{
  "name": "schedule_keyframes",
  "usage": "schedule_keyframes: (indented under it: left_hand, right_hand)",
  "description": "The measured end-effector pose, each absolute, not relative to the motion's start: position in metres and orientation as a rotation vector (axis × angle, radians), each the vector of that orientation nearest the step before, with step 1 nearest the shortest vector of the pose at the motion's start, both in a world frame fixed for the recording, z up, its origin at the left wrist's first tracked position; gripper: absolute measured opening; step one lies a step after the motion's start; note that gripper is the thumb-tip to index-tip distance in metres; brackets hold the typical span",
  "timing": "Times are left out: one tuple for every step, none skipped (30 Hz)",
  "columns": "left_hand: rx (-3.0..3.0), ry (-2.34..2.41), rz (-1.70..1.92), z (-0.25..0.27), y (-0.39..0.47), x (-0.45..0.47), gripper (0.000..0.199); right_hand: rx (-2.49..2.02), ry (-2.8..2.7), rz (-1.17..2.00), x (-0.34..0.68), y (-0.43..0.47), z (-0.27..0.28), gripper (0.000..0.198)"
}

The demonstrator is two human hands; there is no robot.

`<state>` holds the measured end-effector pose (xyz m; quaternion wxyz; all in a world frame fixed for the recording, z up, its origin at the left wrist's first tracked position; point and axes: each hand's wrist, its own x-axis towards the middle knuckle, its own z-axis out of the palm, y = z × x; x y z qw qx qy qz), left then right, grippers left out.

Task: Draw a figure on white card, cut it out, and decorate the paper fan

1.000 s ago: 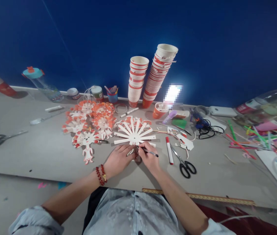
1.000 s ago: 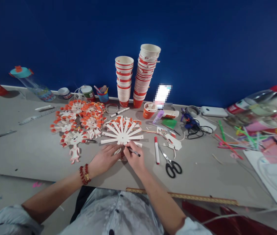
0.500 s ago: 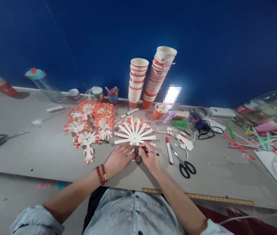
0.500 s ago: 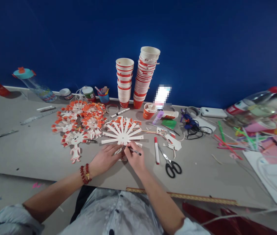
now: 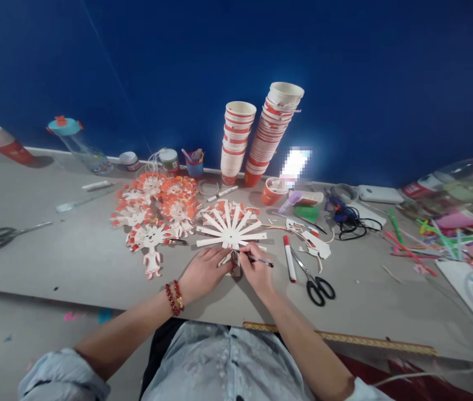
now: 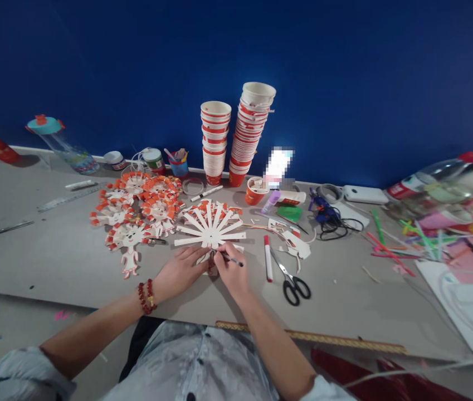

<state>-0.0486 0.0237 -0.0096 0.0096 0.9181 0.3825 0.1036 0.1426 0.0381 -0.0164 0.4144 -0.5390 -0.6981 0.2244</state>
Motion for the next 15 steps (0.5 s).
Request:
schedule_keyframes:
  left_hand:
    - [2.866,1.193,0.321,-0.0096,0.0238,-0.0486,0.023]
    - [2.865,1.193,0.319,-0.0097,0.0238,-0.0486,0.023]
    - [2.863,1.194,0.319,-0.0098,0.0238,-0.0487,0.023]
    - [2.862,1.193,0.318,-0.0098,0.0238,-0.0487,0.023]
    - [2.861,1.192,0.318,-0.0099,0.0238,-0.0488,0.024]
    - [2.86,1.192,0.317,-0.01,0.0238,-0.0489,0.024]
    - [2.859,1.192,0.314,-0.01,0.0237,-0.0491,0.024]
    - [2.859,1.19,0.311,-0.0101,0.0237,-0.0492,0.023]
    - [2.859,1.189,0.308,-0.0102,0.0236,-0.0494,0.023]
    - [2.858,1.188,0.306,-0.0103,0.0236,-0.0495,0.023]
    - [2.857,1.189,0.307,-0.0104,0.0236,-0.0495,0.022]
    - [2.856,1.19,0.308,-0.0105,0.0236,-0.0495,0.023]
    - [2.854,1.191,0.309,-0.0107,0.0237,-0.0495,0.023]
    - [2.853,1.19,0.31,-0.0108,0.0238,-0.0494,0.023]
    - [2.854,1.188,0.311,-0.0108,0.0238,-0.0493,0.023]
  right_hand:
    - [-1.354,-1.752,0.567,0.1425,0.0379,-0.0164,0.012]
    - [-1.352,-1.749,0.569,0.1425,0.0377,-0.0165,0.013]
    - [-1.353,-1.745,0.568,0.1425,0.0375,-0.0167,0.013]
    - [-1.354,-1.74,0.564,0.1426,0.0373,-0.0169,0.013]
    - [-1.356,-1.736,0.56,0.1427,0.0371,-0.0171,0.013]
    - [-1.356,-1.732,0.556,0.1429,0.0369,-0.0173,0.013]
    - [-1.357,-1.731,0.552,0.143,0.0368,-0.0173,0.013]
    - [-1.358,-1.73,0.55,0.1431,0.0367,-0.0172,0.013]
    - [-1.358,-1.731,0.55,0.1432,0.0366,-0.0169,0.013]
    - [-1.359,-1.733,0.55,0.1433,0.0366,-0.0165,0.013]
    - [-1.359,-1.735,0.55,0.1433,0.0365,-0.0161,0.013]
    - [-1.359,-1.736,0.549,0.1433,0.0365,-0.0157,0.014]
    - [-1.359,-1.738,0.549,0.1433,0.0364,-0.0153,0.014]
    - [-1.359,-1.74,0.55,0.1433,0.0362,-0.0151,0.014]
    - [-1.361,-1.74,0.551,0.1433,0.0361,-0.0149,0.014]
